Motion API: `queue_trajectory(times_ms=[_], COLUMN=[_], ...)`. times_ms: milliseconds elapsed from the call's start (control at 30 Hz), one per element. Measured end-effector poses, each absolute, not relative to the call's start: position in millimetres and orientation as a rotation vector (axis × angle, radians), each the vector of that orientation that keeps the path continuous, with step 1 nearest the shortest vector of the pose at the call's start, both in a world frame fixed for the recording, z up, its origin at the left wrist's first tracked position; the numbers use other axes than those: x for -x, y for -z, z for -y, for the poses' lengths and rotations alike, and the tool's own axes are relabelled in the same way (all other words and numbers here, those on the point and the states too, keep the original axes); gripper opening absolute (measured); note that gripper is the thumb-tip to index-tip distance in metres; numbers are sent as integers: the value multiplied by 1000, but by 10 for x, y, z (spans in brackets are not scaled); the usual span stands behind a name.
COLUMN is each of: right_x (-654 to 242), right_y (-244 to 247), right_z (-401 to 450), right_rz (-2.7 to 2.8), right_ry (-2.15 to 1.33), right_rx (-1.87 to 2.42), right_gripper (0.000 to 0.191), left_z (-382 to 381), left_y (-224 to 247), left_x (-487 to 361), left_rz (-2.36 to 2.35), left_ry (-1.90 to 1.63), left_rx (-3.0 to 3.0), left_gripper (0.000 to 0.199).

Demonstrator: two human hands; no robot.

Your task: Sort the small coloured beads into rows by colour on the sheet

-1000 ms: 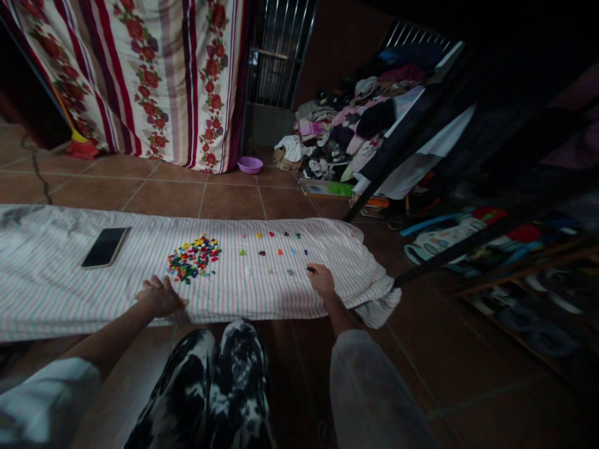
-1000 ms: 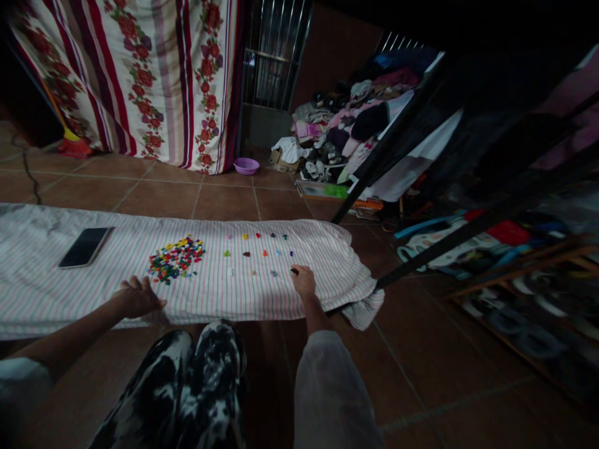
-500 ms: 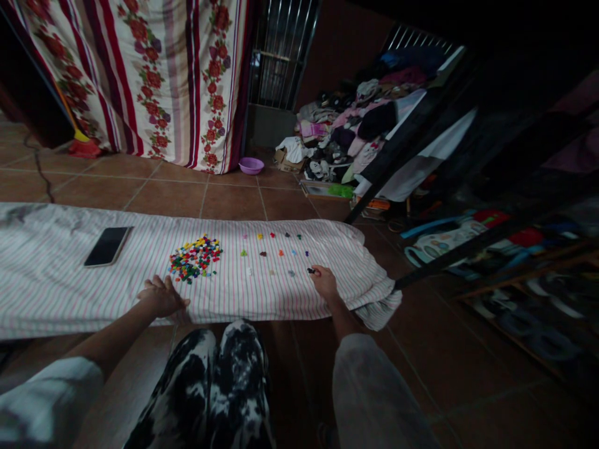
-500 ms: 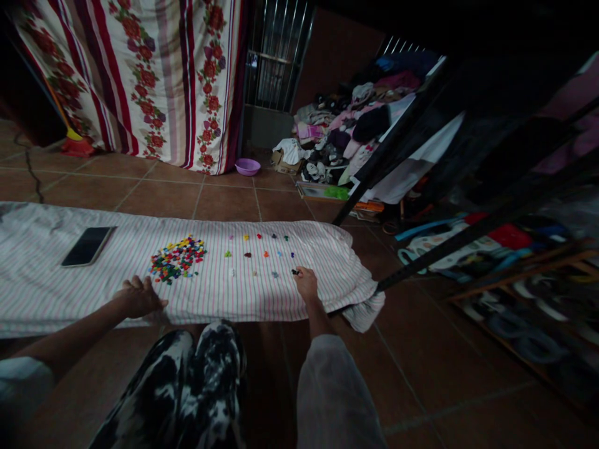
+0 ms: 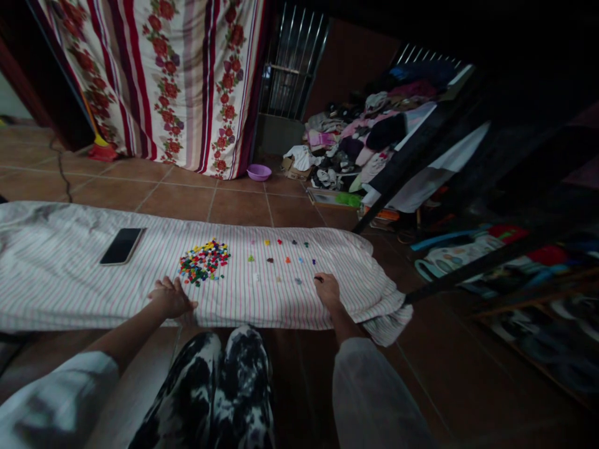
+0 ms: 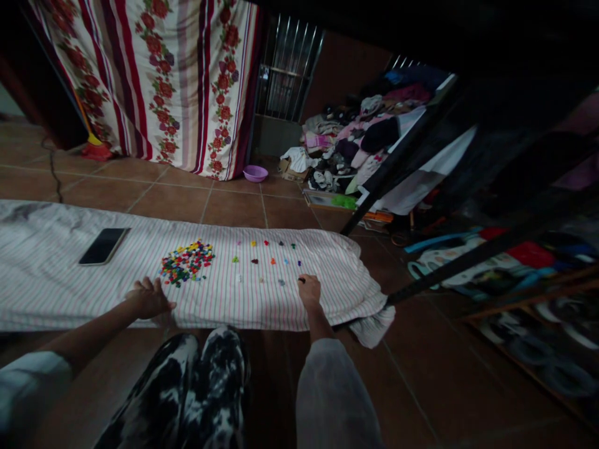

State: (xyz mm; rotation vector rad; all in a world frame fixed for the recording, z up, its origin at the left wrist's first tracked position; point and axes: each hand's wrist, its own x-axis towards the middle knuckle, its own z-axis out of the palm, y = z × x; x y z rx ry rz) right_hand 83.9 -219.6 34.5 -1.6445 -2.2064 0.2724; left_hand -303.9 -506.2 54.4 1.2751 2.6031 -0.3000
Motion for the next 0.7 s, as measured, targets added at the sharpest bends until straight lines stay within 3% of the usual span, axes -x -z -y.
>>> queue_trajectory(times_ms=[300, 700], right_x=[-897, -401], right_y=[-291, -574], right_z=[2166, 2466], right_rz=[2138, 1988], right_ry=[-336, -293], right_rx=[1649, 1420], right_gripper=[26, 37], left_z=[4986, 4970], left_y=[-819, -767], left_x=[2909, 2921], left_rz=[-2520, -2542], left_ry=[466, 371], left_rx=[-1075, -1047], left_gripper=[102, 118])
